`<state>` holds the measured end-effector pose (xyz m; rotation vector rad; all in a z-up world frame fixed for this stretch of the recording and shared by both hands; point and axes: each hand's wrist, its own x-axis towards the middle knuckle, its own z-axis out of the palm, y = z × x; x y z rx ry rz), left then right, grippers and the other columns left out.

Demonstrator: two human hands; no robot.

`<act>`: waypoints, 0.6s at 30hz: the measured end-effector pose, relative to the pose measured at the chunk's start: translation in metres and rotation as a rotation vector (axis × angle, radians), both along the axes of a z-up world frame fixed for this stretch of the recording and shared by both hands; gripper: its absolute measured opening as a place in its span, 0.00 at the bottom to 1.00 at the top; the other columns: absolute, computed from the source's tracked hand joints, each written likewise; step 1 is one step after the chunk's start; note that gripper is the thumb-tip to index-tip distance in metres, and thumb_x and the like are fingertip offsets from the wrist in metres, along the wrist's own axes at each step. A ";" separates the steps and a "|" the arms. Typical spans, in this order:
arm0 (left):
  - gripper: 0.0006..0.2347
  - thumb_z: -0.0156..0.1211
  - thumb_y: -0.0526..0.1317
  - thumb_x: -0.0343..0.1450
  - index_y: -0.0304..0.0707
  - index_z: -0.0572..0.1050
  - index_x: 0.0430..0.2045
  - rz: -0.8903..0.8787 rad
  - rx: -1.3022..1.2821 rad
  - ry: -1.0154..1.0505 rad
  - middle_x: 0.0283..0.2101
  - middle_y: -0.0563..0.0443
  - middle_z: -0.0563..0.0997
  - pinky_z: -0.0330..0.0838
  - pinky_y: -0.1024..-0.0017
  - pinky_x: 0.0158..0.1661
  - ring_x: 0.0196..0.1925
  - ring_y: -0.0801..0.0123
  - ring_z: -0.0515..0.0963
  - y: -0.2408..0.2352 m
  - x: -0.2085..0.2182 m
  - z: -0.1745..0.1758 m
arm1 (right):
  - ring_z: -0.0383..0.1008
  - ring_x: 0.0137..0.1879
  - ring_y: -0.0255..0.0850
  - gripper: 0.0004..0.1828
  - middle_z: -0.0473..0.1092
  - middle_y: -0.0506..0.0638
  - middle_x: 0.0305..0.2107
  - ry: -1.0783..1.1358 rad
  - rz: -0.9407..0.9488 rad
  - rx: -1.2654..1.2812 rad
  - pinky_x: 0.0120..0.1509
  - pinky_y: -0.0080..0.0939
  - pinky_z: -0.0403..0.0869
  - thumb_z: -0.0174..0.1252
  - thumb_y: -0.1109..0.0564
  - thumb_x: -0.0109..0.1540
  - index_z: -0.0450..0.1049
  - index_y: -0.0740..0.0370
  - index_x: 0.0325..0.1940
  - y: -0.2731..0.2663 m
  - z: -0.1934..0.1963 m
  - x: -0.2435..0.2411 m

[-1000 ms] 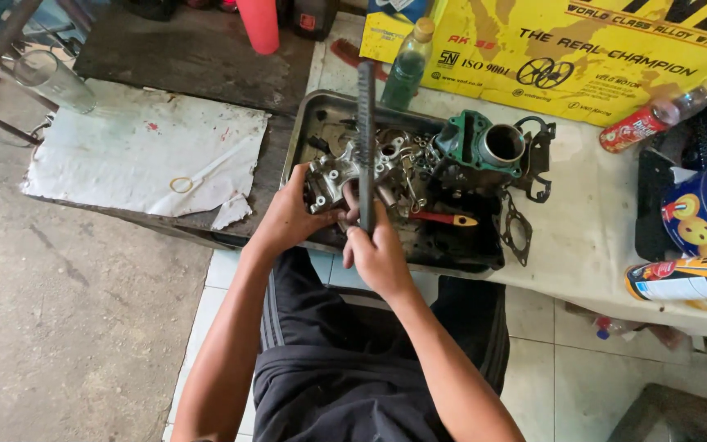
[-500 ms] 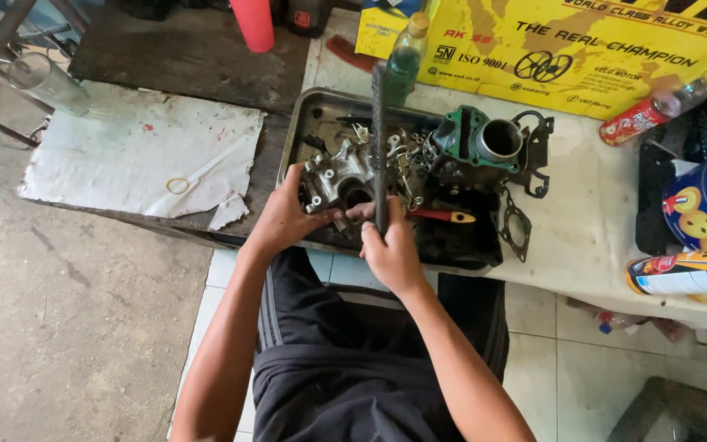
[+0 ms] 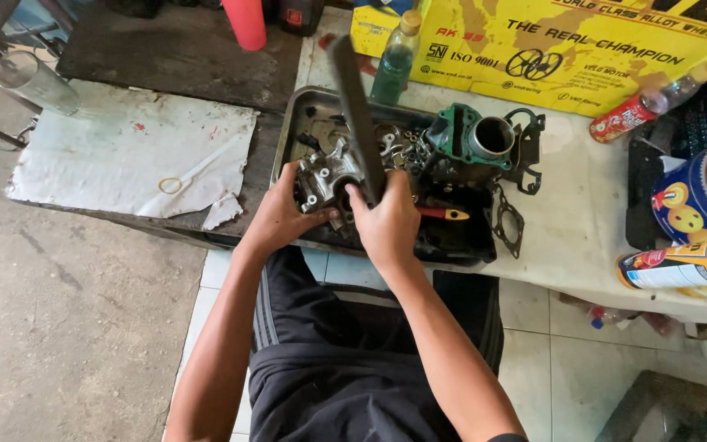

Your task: Cleaning and inspecting internal components of a motorcycle engine head using a scraper and cleaning fluid.

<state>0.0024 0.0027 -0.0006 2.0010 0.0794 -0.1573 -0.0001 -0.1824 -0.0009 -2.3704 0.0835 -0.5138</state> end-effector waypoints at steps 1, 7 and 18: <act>0.39 0.81 0.48 0.56 0.46 0.62 0.60 0.002 0.000 -0.002 0.52 0.29 0.78 0.73 0.44 0.58 0.57 0.34 0.77 0.000 0.000 0.001 | 0.80 0.36 0.59 0.30 0.74 0.54 0.30 -0.002 0.002 0.000 0.39 0.60 0.79 0.75 0.43 0.52 0.67 0.57 0.46 0.002 -0.005 0.004; 0.38 0.80 0.49 0.57 0.45 0.63 0.59 0.001 0.004 -0.004 0.52 0.29 0.78 0.72 0.43 0.59 0.58 0.34 0.77 0.000 -0.002 0.002 | 0.79 0.30 0.58 0.34 0.72 0.51 0.27 -0.108 -0.038 -0.102 0.35 0.60 0.78 0.75 0.37 0.49 0.66 0.55 0.46 0.008 -0.008 0.013; 0.38 0.79 0.51 0.57 0.46 0.62 0.59 -0.008 0.026 0.007 0.52 0.30 0.79 0.70 0.45 0.61 0.59 0.36 0.76 0.000 0.000 0.008 | 0.78 0.26 0.49 0.20 0.70 0.44 0.22 -0.366 -0.035 -0.199 0.31 0.47 0.77 0.70 0.46 0.53 0.70 0.50 0.43 0.002 -0.024 0.018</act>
